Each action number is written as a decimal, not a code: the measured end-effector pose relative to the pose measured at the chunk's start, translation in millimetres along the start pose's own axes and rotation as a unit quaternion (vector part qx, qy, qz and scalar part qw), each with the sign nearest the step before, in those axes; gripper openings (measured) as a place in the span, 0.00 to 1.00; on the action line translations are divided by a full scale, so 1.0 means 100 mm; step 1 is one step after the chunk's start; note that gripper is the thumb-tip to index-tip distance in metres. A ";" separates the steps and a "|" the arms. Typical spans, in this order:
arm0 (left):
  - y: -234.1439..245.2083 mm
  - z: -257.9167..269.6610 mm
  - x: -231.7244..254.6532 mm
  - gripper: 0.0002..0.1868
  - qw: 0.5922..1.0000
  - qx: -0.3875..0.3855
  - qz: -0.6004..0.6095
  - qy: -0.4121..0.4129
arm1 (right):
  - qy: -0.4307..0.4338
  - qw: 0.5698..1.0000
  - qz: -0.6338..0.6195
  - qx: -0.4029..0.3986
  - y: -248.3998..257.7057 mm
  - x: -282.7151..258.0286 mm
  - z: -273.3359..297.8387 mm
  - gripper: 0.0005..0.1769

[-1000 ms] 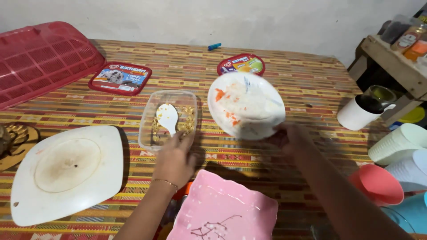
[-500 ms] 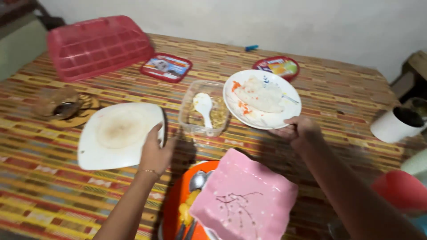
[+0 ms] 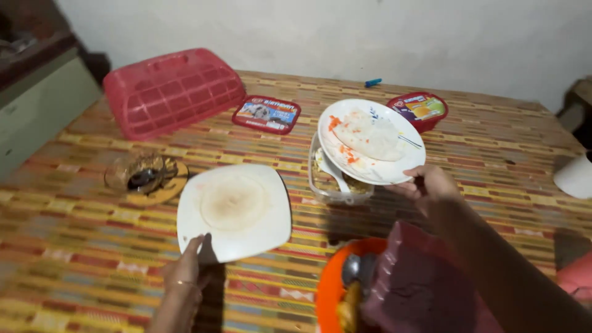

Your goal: Clearing leftover food from plates and organizing dishes and containers on a dining table.

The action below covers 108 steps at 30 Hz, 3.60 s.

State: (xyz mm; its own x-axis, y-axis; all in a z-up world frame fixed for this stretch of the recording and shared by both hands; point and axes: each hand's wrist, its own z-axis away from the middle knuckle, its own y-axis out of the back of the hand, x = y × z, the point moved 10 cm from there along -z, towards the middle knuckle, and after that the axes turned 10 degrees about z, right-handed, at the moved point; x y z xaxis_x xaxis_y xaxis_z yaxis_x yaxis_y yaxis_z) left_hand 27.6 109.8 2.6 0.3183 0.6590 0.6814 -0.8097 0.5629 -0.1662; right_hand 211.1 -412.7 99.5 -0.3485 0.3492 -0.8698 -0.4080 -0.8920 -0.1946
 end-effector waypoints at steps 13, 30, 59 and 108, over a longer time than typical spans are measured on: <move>-1.95 0.45 0.56 0.27 0.801 -0.269 -0.302 -0.442 | 0.013 0.991 0.070 0.114 0.70 0.82 -1.31 0.19; -3.06 0.54 -0.19 0.37 0.777 -0.337 -0.455 -0.273 | -0.073 0.955 0.287 -0.009 0.06 0.76 -1.11 0.18; -4.66 -1.50 0.25 0.36 0.470 -0.201 -0.721 -0.468 | 0.283 0.713 0.635 -0.096 -3.10 -0.20 -1.02 0.34; -2.49 2.02 -0.95 0.27 0.768 -0.521 -0.279 -0.247 | 0.022 0.895 0.373 0.242 1.29 -0.36 1.98 0.57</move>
State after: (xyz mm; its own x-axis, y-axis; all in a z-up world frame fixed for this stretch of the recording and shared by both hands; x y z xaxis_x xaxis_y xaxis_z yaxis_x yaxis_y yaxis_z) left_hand 99.2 -194.0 123.6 0.0382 0.0450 0.9983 0.3006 0.9522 -0.0544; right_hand 4.0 -483.2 195.4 -0.6468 -0.3133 -0.6954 -0.3981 -0.6391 0.6581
